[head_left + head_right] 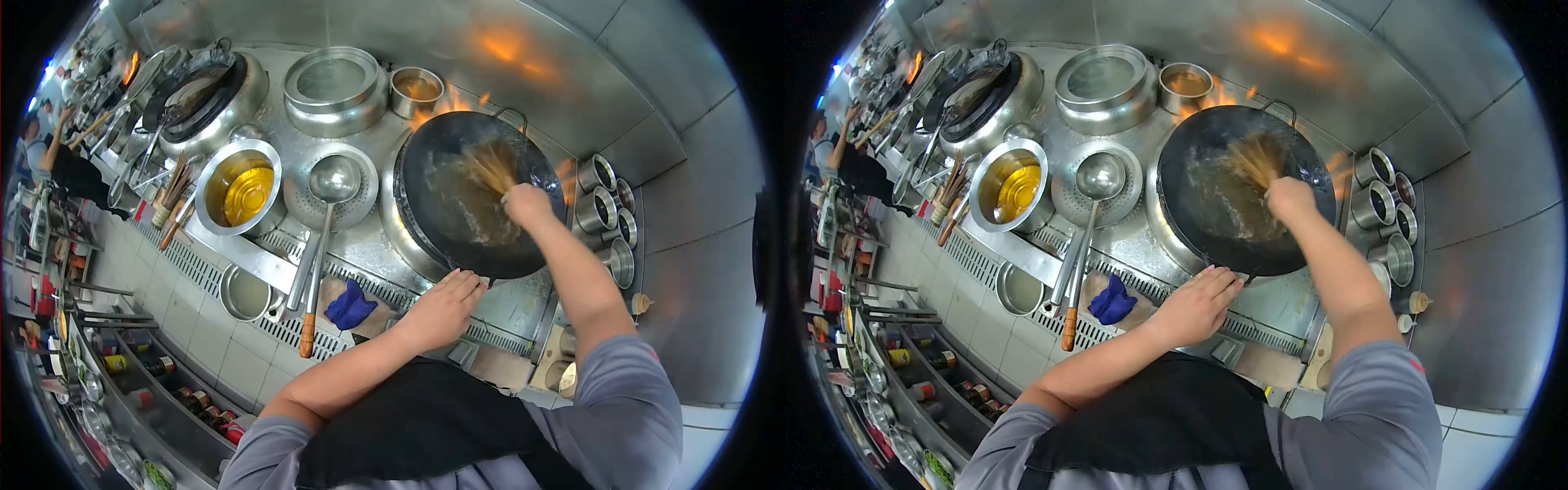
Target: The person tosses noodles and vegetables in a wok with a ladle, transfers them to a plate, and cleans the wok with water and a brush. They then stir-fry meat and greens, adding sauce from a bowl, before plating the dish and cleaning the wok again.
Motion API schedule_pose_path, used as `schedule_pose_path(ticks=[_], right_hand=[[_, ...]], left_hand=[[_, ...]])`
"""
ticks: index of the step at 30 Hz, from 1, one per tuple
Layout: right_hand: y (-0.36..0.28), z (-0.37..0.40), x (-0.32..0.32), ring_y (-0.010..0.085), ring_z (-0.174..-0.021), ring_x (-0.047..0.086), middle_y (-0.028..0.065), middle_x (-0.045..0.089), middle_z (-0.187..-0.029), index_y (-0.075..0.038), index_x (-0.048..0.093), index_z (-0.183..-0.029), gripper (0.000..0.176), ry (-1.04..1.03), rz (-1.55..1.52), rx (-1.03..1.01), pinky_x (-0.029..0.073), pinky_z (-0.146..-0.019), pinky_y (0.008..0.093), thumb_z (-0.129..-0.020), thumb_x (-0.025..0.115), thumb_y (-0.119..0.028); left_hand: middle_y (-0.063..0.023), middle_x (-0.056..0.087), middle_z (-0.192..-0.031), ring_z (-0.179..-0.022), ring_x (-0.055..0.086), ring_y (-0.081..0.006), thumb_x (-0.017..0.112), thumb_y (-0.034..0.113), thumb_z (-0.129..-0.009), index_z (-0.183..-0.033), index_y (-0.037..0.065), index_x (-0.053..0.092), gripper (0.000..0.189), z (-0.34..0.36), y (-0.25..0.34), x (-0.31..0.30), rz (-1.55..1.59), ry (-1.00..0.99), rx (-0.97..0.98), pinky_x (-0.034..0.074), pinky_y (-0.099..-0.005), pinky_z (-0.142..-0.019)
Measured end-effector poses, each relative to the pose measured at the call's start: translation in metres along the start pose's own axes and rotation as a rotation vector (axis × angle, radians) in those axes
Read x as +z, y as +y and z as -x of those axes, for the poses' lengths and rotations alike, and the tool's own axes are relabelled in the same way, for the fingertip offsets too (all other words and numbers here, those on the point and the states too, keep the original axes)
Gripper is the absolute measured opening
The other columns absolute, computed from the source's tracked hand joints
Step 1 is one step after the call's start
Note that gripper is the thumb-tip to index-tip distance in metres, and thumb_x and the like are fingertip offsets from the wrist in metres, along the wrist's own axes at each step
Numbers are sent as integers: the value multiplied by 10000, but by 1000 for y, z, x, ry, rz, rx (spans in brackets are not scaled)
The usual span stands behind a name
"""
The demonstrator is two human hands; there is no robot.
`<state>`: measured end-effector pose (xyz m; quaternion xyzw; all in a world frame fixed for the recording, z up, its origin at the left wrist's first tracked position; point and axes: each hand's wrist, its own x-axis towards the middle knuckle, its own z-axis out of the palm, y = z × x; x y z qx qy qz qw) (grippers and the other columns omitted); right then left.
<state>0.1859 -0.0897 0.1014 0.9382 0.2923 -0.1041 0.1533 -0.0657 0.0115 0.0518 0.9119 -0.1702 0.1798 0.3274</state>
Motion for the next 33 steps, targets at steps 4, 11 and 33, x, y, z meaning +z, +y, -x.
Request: schedule_pose_path(ticks=[4, 11, 33], right_hand=[[-25, 68, 31, 306, -739, 674, 165, 674, -813, 7, 566, -1098, 310, 20, 257, -251, 536, -642, 415, -831, 480, -124], [20, -24, 9, 312, -910, 657, 183, 673, -921, -16, 528, -1204, 386, -15, -76, 101, 520, -780, 430, -854, 483, -173], [149, -99, 32, 397, -1059, 578, 196, 577, -1205, -118, 463, -1338, 501, 33, -183, 358, 469, -899, 443, -855, 487, -249]], left_hand=[[-164, 510, -1197, -1182, 472, -311, 573, 83, -783, -1251, -28, 487, 489, -1, 0, 0, 13, -32, 0, 344, -420, -1059], [-172, 498, -1240, -1194, 468, -323, 585, 84, -771, -1249, -27, 486, 500, -2, -3, -1, 29, -62, 8, 338, -426, -1066], [-185, 534, -1226, -1183, 497, -335, 608, 48, -740, -1216, -18, 528, 487, -4, 6, 2, -19, -31, -30, 376, -430, -1040]])
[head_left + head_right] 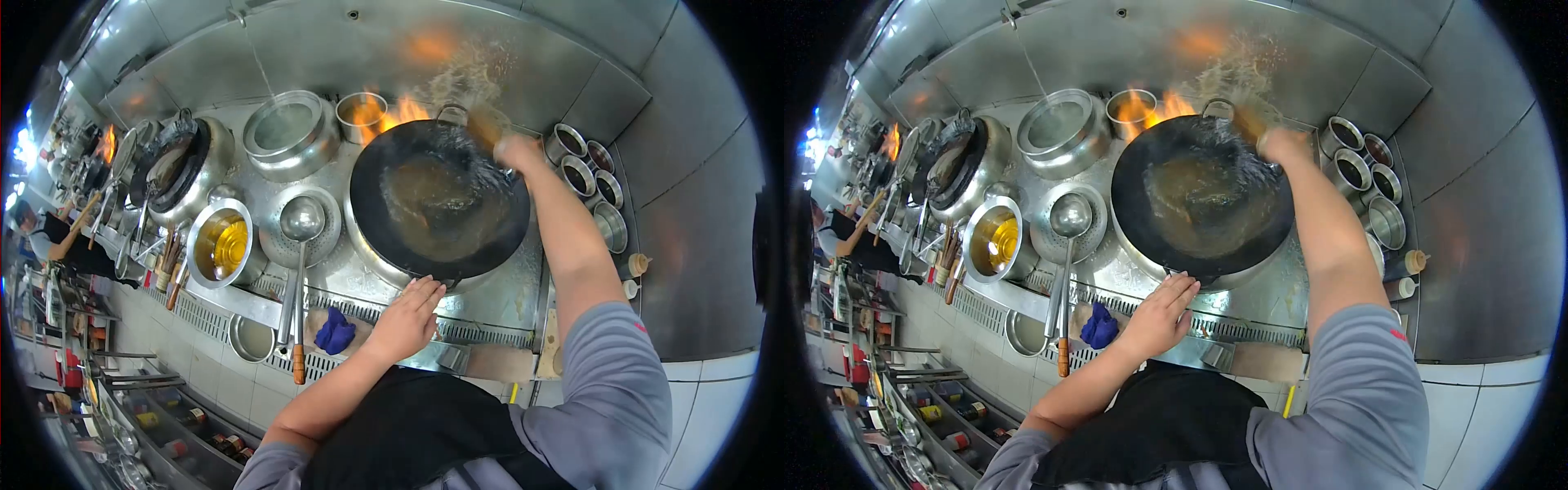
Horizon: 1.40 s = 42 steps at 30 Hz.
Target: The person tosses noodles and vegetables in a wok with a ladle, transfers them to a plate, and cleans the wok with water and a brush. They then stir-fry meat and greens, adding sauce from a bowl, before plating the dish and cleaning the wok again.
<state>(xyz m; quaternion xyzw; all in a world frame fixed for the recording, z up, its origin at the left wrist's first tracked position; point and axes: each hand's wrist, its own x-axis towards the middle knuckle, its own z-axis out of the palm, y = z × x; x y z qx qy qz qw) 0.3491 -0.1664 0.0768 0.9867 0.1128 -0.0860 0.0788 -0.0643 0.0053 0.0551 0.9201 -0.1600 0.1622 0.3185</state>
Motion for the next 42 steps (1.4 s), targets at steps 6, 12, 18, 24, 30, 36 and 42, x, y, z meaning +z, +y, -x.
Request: schedule_pose_path(ticks=[6, 12, 18, 24, 30, 36, 42], right_hand=[[7, 153, -60, 282, -1110, 577, 167, 577, -1234, -104, 471, -1338, 584, 102, -540, -181, 446, -939, 355, -809, 572, -330], [68, 298, -35, 249, -1112, 576, 163, 570, -1256, -109, 406, -1388, 691, -375, -391, -449, 435, -943, 299, -772, 633, -325], [129, 391, -36, 165, -1071, 563, 138, 581, -1232, -110, 356, -1421, 677, -404, -749, -391, 407, -940, 256, -814, 636, -222], [135, 430, -25, 158, -1210, 462, 99, 485, -1353, -49, 333, -1424, 685, -316, -1056, -329, 336, -1016, 275, -803, 621, -42], [129, 439, -27, 153, -1247, 422, 92, 469, -1356, -29, 329, -1424, 695, -136, -1214, -340, 298, -1039, 278, -788, 611, -5], [133, 442, -14, 171, -1273, 397, 106, 420, -1401, 10, 327, -1414, 694, -1, -1316, -383, 275, -1060, 296, -762, 559, 44], [134, 447, 7, 170, -1272, 406, 111, 467, -1361, 20, 359, -1394, 625, -40, -1433, -270, 270, -1070, 309, -801, 556, 8]], left_hand=[[-135, 641, -956, -951, 605, -297, 618, 182, -780, -941, 23, 645, 228, -41, 12, -1, -287, -138, -61, 472, -411, -847], [-84, 610, -694, -685, 616, -278, 634, 309, -799, -685, 85, 626, 252, -32, 2, 37, -389, -70, -87, 461, -405, -654], [-91, 572, -641, -637, 605, -284, 658, 305, -788, -642, 77, 595, 278, 16, 57, -2, -246, -76, -68, 466, -401, -603], [-107, 557, -615, -613, 590, -314, 721, 271, -732, -603, 49, 549, 309, 3, 65, -26, -156, 65, -42, 470, -410, -551], [-124, 551, -625, -610, 577, -335, 745, 316, -725, -607, 31, 553, 363, -18, 62, -43, -170, 141, -133, 459, -409, -552], [-183, 611, -710, -679, 611, -371, 727, 361, -757, -715, -6, 626, 383, -50, 59, -71, -14, 315, -397, 481, -403, -596], [-123, 651, -748, -690, 600, -171, 729, 311, -782, -907, -77, 650, 416, -97, 49, -137, 452, 474, -702, 474, -319, -630]])
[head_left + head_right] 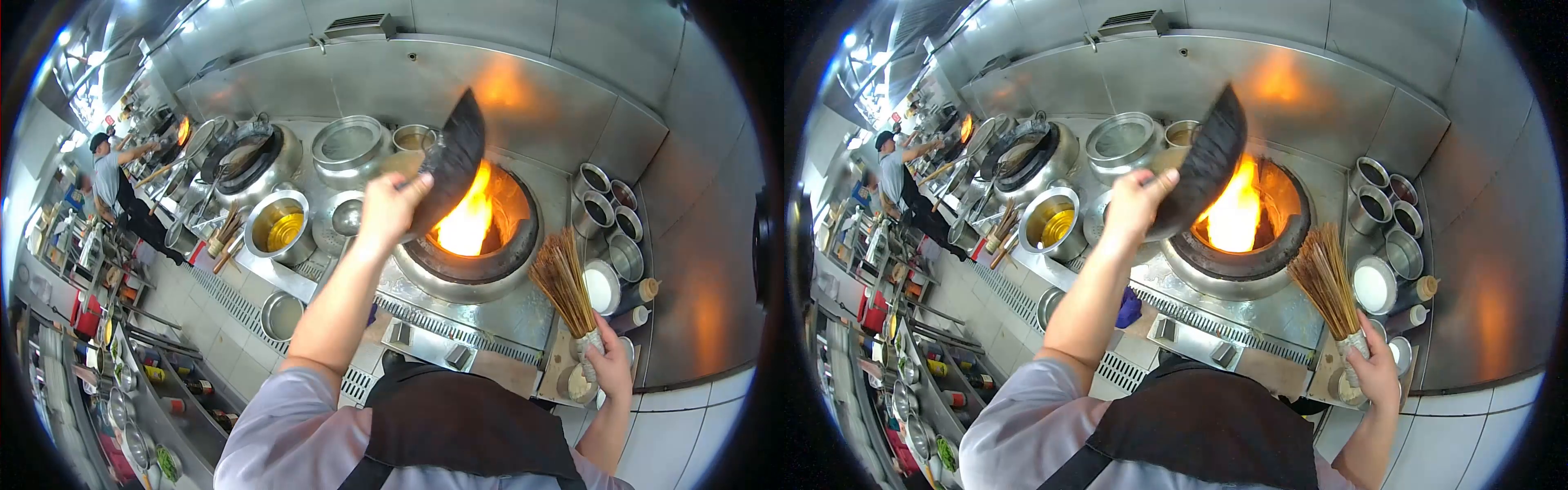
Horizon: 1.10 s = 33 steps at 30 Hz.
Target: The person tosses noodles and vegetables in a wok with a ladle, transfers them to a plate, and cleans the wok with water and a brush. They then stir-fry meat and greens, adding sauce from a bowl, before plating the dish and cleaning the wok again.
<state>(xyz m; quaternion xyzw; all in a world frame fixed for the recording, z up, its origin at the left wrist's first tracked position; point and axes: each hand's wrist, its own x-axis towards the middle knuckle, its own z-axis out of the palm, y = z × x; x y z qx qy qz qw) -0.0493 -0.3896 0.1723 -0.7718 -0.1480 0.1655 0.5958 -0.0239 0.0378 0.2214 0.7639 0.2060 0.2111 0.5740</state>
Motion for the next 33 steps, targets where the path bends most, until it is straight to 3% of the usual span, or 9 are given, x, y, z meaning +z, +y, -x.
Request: schedule_pose_path(ticks=[7, 9, 13, 17, 21, 26, 27, 29, 33], right_hand=[[49, -12, -13, 149, -952, 591, 102, 574, -1177, 17, 414, -1349, 483, 74, -28, 214, 480, -828, 274, -884, 528, -50], [54, -27, -8, 137, -598, 586, 119, 587, -1037, -34, 445, -1304, 406, 289, -277, 115, 470, -413, 266, -938, 461, -209], [-8, -58, 33, 175, -495, 546, 128, 595, -804, -107, 305, -1380, 474, 119, -781, -94, 448, -361, 275, -965, 395, -317], [-41, -117, 32, 194, -434, 528, 161, 579, -828, -166, 247, -1442, 531, -48, -658, -36, 441, -331, 292, -954, 419, -288], [-114, -190, 55, 107, -728, 565, 72, 562, -1069, -161, 291, -1445, 532, 204, -340, -288, 495, -555, 239, -947, 471, -211], [-56, -344, 78, 254, -1232, 452, 205, 364, -1431, -49, 236, -1447, 665, 772, 469, -715, 499, -807, 277, -890, 575, -177], [-10, -378, 85, 278, -1092, 555, 219, 443, -1354, -47, 217, -1447, 693, 883, 709, -688, 510, -777, 301, -875, 580, -189], [36, -404, 99, 200, -407, 507, 114, 570, -758, -183, 249, -1441, 686, 194, 94, 404, 413, -350, 351, -847, 584, -252], [36, -393, 148, 159, -388, 492, 42, 520, -598, -177, 486, -1269, 441, 489, 69, 22, 360, -299, 281, -859, 564, -319]], left_hand=[[-108, 653, -767, -667, 606, -160, 713, 301, -788, -896, -63, 651, 385, -49, 15, -16, 187, 63, 69, 478, -319, -605], [-124, 635, -680, -642, 616, -191, 691, 325, -796, -787, -26, 666, 352, -32, 13, -10, -56, 30, 109, 479, -342, -600], [-163, 587, -609, -570, 596, -288, 671, 378, -797, -631, -2, 613, 418, 26, -50, 16, -431, -68, 429, 462, -396, -534], [-93, 544, -587, -563, 583, -292, 642, 330, -803, -609, 77, 585, 325, 95, -117, 32, -608, -281, 752, 476, -416, -543], [-37, 574, -736, -747, 594, -221, 597, 281, -819, -696, 102, 596, 217, 86, -144, 52, -812, -518, 814, 461, -362, -658], [-42, 591, -845, -873, 571, -247, 588, 306, -834, -800, 80, 625, 232, 48, -157, 74, -845, -419, 720, 422, -367, -755], [-63, 609, -841, -850, 584, -262, 578, 327, -848, -817, 68, 636, 267, 46, -160, 78, -810, -492, 613, 413, -377, -781], [-75, 615, -826, -833, 592, -265, 572, 325, -853, -809, 62, 634, 274, 38, -163, 80, -745, -571, 618, 413, -381, -778], [-99, 622, -773, -783, 611, -278, 553, 302, -868, -789, 50, 630, 276, 25, -162, 74, -687, -553, 613, 416, -389, -752]])
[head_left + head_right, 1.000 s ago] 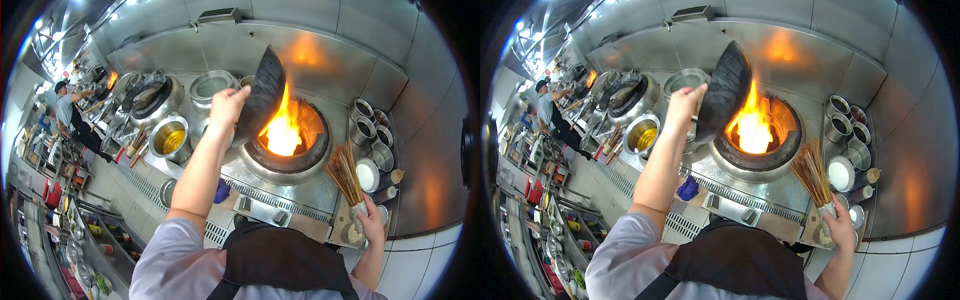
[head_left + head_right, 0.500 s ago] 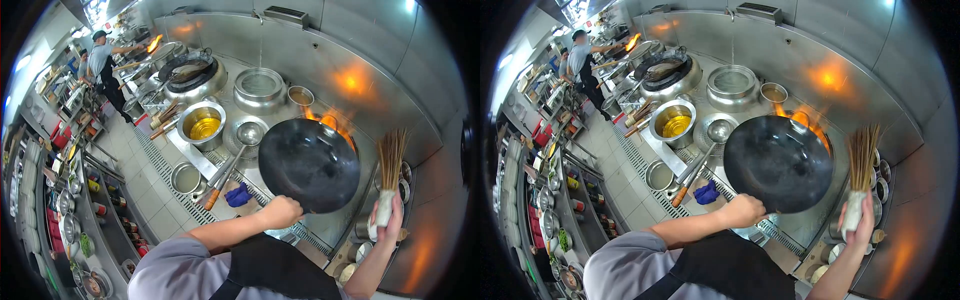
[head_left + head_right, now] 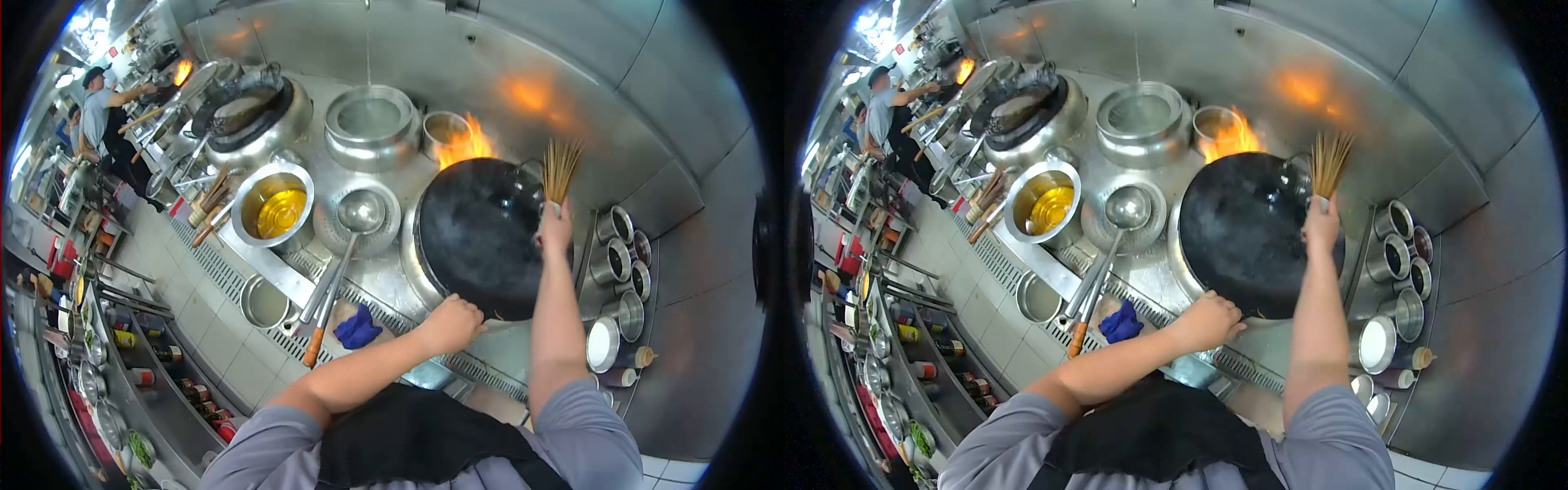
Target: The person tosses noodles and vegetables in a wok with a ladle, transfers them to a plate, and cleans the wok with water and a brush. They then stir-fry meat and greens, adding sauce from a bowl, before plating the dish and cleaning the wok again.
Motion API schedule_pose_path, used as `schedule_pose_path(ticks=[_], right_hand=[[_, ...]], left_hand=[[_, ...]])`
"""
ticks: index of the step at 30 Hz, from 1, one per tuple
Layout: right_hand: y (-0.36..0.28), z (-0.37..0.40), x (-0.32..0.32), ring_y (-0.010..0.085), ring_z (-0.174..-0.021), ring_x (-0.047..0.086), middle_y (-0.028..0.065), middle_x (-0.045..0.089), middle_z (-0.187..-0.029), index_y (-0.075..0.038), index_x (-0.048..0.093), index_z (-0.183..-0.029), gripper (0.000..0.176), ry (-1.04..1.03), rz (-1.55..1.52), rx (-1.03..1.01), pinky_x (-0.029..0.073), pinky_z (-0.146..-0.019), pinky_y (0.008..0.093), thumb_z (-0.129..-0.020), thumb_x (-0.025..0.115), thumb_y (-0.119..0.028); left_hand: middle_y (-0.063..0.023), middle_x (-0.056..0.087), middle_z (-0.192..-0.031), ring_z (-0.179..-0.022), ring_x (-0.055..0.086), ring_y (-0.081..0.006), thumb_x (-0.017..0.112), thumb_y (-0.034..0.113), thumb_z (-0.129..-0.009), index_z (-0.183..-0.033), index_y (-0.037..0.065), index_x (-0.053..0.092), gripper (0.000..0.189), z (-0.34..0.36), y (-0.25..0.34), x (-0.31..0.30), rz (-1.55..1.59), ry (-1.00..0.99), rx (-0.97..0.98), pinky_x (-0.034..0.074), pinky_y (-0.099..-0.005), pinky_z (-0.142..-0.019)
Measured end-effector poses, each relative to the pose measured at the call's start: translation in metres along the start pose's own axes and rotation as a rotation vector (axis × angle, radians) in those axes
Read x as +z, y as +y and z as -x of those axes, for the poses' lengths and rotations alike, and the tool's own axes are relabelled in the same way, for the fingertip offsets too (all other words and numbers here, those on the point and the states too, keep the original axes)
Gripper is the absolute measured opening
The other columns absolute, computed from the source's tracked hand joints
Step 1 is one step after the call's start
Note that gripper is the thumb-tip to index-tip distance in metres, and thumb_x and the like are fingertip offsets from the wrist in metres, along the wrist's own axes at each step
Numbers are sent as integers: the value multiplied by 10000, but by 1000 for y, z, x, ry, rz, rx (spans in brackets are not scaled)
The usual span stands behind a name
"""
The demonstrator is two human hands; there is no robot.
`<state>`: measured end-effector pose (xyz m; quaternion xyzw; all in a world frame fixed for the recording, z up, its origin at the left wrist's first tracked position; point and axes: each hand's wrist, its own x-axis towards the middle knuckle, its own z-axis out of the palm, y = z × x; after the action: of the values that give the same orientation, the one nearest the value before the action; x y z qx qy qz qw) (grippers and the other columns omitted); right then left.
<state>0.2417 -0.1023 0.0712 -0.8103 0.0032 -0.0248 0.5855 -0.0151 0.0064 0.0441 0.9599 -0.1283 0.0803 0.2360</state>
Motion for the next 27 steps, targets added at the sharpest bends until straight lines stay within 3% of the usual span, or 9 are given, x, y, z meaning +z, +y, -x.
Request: schedule_pose_path(ticks=[7, 9, 11, 13, 16, 19, 24, 25, 27], right_hand=[[-6, 102, 4, 179, -574, 617, 133, 649, -902, -264, 361, -1421, 647, -1045, 469, 22, 498, -455, 315, -828, 619, -288], [6, 32, -42, 286, -895, 656, 162, 640, -1094, -226, 452, -1346, 594, -1016, 1023, -485, 508, -793, 408, -797, 629, -368], [-32, -13, -75, 339, -991, 618, 160, 648, -1067, -147, 505, -1262, 452, -354, 1442, -221, 484, -833, 451, -874, 479, -378], [-45, -32, -70, 346, -992, 615, 167, 637, -1093, -141, 509, -1250, 447, -71, 1119, -224, 479, -831, 481, -859, 493, -357], [21, -22, -16, 360, -1022, 598, 186, 632, -1086, -145, 484, -1265, 490, -270, 1014, -178, 461, -867, 484, -826, 504, -362], [-25, 80, -6, 197, -453, 579, 125, 629, -833, -192, 410, -1366, 607, -975, 743, 143, 458, -360, 341, -808, 610, -323], [-79, 104, -128, 289, -1218, 490, 157, 529, -1304, -213, 406, -1402, 673, -1321, 1094, -23, 389, -1004, 380, -801, 644, -399], [-110, 87, -133, 284, -1253, 460, 155, 517, -1317, -234, 414, -1395, 679, -1258, 1280, 201, 374, -1021, 385, -786, 657, -410], [-74, 18, -138, 298, -1039, 608, 135, 642, -1106, -229, 435, -1374, 629, -921, 1710, -212, 481, -863, 420, -798, 644, -368]], left_hand=[[-105, 620, -764, -766, 608, -277, 556, 266, -864, -773, 47, 617, 245, 6, -1, -1, 49, 11, 48, 420, -389, -741], [-105, 620, -767, -768, 607, -275, 557, 260, -864, -774, 46, 616, 240, 7, 4, -2, 38, -44, 56, 420, -390, -743], [-104, 616, -764, -769, 606, -274, 558, 255, -865, -767, 49, 610, 234, 5, 5, -3, 50, -32, 20, 418, -395, -733], [-100, 599, -751, -762, 595, -276, 558, 254, -866, -767, 50, 603, 231, 5, 3, 3, 44, -4, 36, 413, -396, -729], [-99, 563, -797, -782, 556, -284, 572, 214, -857, -845, 31, 609, 188, 7, 4, -1, 44, 2, 73, 410, -395, -775], [-121, 541, -890, -852, 537, -297, 599, 160, -815, -934, 19, 601, 185, 16, 1, -4, 121, 205, 158, 410, -416, -818], [-158, 520, -1222, -1169, 488, -302, 550, 43, -768, -1207, -10, 537, 443, 55, 16, -27, 56, 258, 182, 351, -435, -1011], [-158, 520, -1222, -1169, 488, -302, 550, 43, -768, -1207, -10, 537, 443, 53, 18, -24, 53, 254, 179, 351, -435, -1011], [-158, 519, -1229, -1172, 484, -312, 549, 63, -771, -1207, -30, 533, 446, 42, 26, -14, -43, 196, 133, 342, -445, -1031]])
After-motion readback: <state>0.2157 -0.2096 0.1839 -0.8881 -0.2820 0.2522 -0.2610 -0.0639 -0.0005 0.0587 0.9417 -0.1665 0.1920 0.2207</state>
